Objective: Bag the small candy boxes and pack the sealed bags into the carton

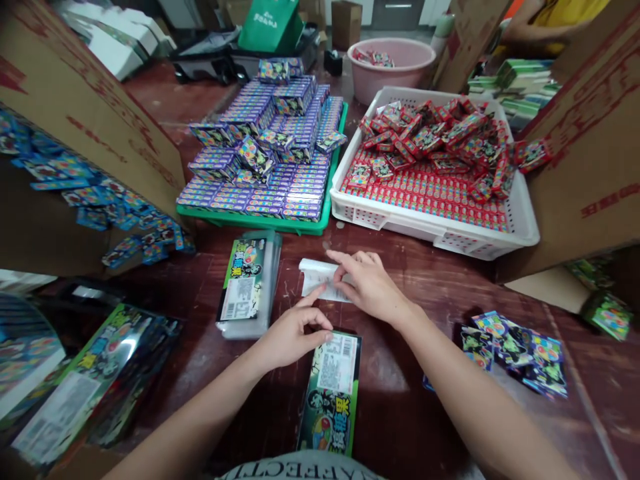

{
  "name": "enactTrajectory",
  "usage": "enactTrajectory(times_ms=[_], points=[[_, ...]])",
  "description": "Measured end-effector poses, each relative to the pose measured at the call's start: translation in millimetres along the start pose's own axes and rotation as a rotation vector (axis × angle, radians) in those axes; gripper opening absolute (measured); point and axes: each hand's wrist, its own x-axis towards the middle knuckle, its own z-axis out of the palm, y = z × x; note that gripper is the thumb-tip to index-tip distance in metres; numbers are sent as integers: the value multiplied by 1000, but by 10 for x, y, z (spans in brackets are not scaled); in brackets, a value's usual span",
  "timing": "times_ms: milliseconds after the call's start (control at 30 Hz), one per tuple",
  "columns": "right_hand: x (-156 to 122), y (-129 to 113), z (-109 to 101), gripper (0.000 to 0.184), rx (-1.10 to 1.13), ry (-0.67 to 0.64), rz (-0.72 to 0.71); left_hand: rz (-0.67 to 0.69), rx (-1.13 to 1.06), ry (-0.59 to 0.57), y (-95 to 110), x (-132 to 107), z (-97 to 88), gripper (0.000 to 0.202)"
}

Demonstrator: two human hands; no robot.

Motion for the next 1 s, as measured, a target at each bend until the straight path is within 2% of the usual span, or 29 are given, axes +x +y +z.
enactTrajectory(times_ms=[67, 200, 300, 367, 467, 567, 633, 700, 833, 900, 1000], points=[[-234, -165, -79, 58, 158, 4, 37, 41, 30, 37, 35, -26, 12, 4], [-604, -353, -251, 60, 579, 53, 225, 98, 66, 82, 184, -99, 32, 8], [-741, -365, -282, 57, 837, -90, 374, 112, 34, 37, 264, -119, 37, 8], [-784, -356, -243, 53, 878, -182, 421, 80, -6, -17, 280, -124, 48, 11], [-800, -353, -137, 56, 849, -205, 427, 4, -29, -54, 284, -134, 67, 16], [-795, -382, -44, 61, 795, -179, 423, 7, -21, -26, 300, -141, 80, 16], [-804, -430, -12, 62, 676, -158, 409, 15, -20, -26, 313, -144, 83, 16], [-838, -498, 2, 67, 461, -86, 361, 19, -23, -27, 322, -152, 77, 16], [-960, -644, 52, 75, 32, 79, 183, 48, -58, -21, 331, -195, 45, 16], [-1018, -683, 115, 77, -35, 96, 153, 60, -79, -25, 329, -224, 53, 16], [-1064, -672, 237, 83, -16, 114, 208, 56, -122, -21, 293, -240, 124, 17]])
